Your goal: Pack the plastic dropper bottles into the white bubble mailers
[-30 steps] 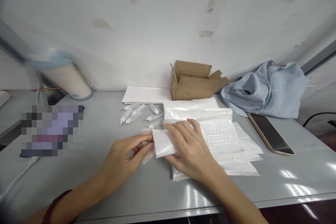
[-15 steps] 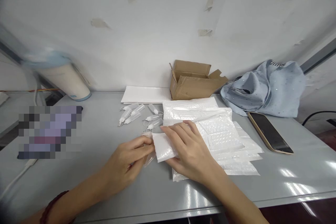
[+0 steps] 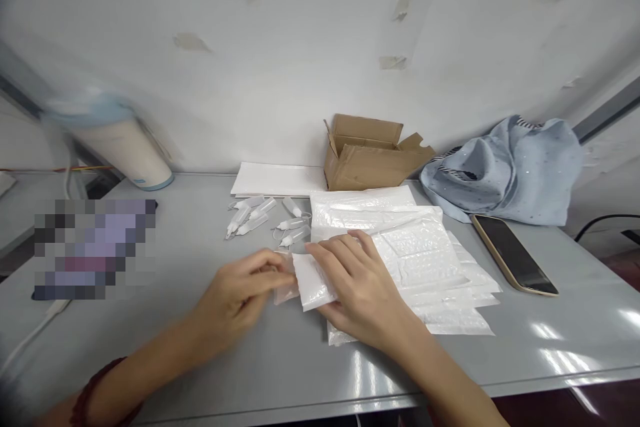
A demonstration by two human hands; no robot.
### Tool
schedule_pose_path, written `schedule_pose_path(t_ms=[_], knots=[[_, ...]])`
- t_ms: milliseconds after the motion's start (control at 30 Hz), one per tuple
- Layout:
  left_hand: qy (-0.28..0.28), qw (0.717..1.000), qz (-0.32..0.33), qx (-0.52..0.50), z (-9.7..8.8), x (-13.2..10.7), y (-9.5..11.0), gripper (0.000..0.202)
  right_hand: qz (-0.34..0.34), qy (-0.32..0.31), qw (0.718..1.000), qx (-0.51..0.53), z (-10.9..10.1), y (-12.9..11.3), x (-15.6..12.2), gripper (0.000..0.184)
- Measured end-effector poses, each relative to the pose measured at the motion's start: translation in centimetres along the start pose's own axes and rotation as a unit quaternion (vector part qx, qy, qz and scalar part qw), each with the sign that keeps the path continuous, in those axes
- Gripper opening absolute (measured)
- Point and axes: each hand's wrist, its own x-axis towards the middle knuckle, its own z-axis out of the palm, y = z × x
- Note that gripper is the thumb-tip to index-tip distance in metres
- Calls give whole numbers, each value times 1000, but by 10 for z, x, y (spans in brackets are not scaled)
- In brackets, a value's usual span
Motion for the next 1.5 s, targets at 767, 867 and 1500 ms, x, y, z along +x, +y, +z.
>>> schedule_pose_path(t_ms=[767, 867, 1500], knots=[[253, 928, -111, -250, -44, 12, 0, 54, 2, 48, 999, -9, 0, 10, -1, 52], [192, 930, -127, -286, -35, 9, 11, 49, -1, 62, 998, -17, 0, 11, -1, 51], [104, 980, -148, -81, -4, 2, 8, 24, -6, 65, 982, -177, -3, 5, -1, 43]])
